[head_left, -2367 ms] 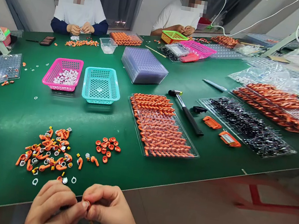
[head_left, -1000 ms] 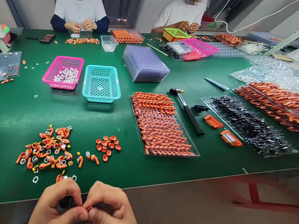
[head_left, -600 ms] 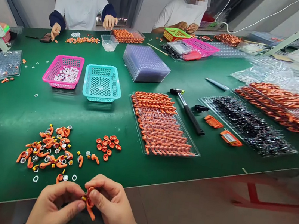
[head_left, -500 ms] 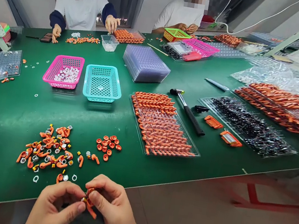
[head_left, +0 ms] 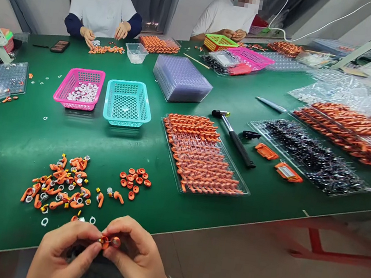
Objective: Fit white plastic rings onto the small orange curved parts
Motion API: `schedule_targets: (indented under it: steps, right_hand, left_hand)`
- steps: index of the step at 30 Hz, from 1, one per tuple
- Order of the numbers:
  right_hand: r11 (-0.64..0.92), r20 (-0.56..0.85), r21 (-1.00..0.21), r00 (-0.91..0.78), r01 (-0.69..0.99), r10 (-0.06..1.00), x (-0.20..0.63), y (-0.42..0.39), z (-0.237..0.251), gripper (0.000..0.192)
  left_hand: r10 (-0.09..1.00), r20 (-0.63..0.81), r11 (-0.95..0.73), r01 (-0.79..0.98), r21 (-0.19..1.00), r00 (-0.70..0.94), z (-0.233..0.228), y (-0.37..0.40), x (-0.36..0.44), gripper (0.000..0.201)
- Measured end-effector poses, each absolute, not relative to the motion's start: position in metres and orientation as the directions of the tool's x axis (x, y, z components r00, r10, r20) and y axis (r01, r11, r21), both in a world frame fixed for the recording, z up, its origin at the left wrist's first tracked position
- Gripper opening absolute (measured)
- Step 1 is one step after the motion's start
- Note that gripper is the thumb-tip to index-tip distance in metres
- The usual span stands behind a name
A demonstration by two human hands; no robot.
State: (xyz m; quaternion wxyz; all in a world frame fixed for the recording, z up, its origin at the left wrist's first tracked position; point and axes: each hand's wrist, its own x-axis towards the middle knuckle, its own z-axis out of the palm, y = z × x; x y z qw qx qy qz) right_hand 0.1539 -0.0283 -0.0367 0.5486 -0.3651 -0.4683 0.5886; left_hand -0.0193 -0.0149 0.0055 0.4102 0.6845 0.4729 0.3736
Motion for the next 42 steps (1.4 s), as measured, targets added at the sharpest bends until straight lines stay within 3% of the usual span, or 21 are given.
schedule_targets:
  steps: [5, 11, 24, 42]
  right_hand:
    - [0.217, 0.230, -0.964, -0.074, -0.152, 0.970, 0.156, -0.028, -0.035, 0.012]
    - [0.321, 0.324, -0.944, -0.038, -0.070, 0.945, 0.156, -0.030, -0.031, 0.020]
    - [0.382, 0.382, -0.924, -0.010, 0.002, 0.924, 0.157, -0.030, -0.026, 0.026]
    - [0.392, 0.390, -0.920, -0.057, 0.031, 0.919, 0.161, -0.028, -0.024, 0.022]
  left_hand:
    - [0.921, 0.229, -0.353, 0.424, 0.834, 0.317, 0.011, -0.015, -0.020, 0.019]
    - [0.952, 0.164, -0.262, 0.409, 0.874, 0.259, 0.011, -0.019, -0.020, 0.010]
    - [0.909, 0.200, -0.361, 0.450, 0.817, 0.366, 0.017, -0.013, -0.014, 0.013]
    - [0.949, 0.064, -0.197, 0.423, 0.885, 0.309, 0.017, -0.011, -0.012, 0.010]
